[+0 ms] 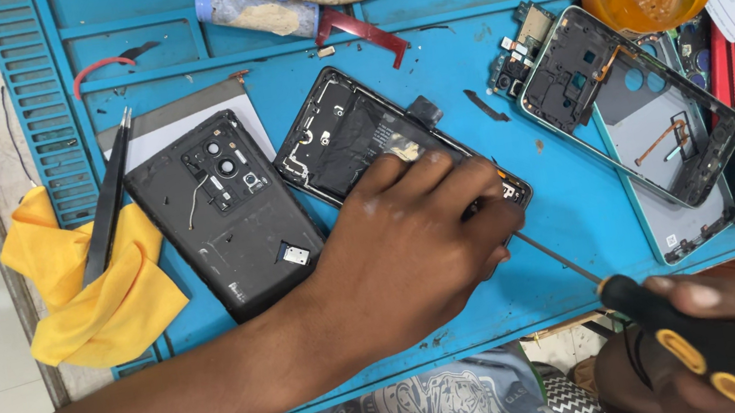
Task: The person uses a screwdriver to unscrew components from a disassembled smartphone on a blue repair mat, steadying the phone with the other hand. They reposition the phone and continue removing screws from different points on the device throughout the clip.
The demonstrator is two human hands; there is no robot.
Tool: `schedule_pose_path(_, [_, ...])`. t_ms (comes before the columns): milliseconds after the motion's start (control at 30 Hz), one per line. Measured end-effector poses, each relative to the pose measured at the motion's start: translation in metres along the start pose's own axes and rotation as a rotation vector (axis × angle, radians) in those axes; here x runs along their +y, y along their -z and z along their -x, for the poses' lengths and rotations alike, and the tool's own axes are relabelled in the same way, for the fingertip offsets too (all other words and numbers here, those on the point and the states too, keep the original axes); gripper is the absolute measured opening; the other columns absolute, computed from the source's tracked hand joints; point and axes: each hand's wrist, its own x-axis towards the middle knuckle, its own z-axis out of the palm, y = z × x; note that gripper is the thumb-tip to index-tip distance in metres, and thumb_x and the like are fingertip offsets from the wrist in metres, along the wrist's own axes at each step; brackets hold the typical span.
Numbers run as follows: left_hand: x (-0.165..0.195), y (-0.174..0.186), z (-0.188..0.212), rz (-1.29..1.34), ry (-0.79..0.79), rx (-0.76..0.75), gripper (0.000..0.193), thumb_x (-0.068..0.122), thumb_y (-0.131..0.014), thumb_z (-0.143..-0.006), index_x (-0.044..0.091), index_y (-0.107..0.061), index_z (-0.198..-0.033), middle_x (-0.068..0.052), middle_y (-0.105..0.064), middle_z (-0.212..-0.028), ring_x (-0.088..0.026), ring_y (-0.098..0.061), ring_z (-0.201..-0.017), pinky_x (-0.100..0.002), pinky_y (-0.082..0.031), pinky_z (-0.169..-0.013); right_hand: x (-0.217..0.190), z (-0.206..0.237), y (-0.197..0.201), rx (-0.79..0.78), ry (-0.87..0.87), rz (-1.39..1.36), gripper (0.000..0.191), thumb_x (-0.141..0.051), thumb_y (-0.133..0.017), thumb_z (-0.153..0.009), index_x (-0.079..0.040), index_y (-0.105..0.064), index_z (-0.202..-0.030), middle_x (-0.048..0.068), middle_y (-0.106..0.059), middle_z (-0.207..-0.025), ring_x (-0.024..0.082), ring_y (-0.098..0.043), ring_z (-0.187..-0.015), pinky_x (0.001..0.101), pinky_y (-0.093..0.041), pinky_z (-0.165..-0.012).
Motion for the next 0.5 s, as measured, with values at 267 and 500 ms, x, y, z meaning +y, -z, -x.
schedule_pose_path(267, [0.000,-0.003,-0.001,0.019,-0.010,-0.049,0.030,0.022,-0.080,-0.084,0.014,-0.071,-0.112,0.000,-0.062,-0.115,-0.021,-0.060,-0.109,-0.043,-0.041,-0.088,-0.071,-0.082,-0.114,0.531,0.644,-0.222,0.049,-0.027,-0.069,-0.105,-0.009,-0.046,-0.144,0.016,-0.059,-0.118,0.028,-0.066,-0.105,0.0459,-0.061,-0.089])
schedule_pose_path(500, [0.004,0.003,-0.008,0.018,0.001,-0.189,0.062,0.035,-0.090,-0.062,0.011,-0.067,-0.114,-0.005,-0.059,-0.117,-0.026,-0.057,-0.111,-0.045,-0.040,-0.086,-0.074,-0.123,-0.093,0.478,0.835,0.218,0.049,-0.026,-0.069,-0.105,-0.009,-0.046,-0.144,0.017,-0.060,-0.118,0.029,-0.067,-0.105,0.0465,-0.061,-0.090])
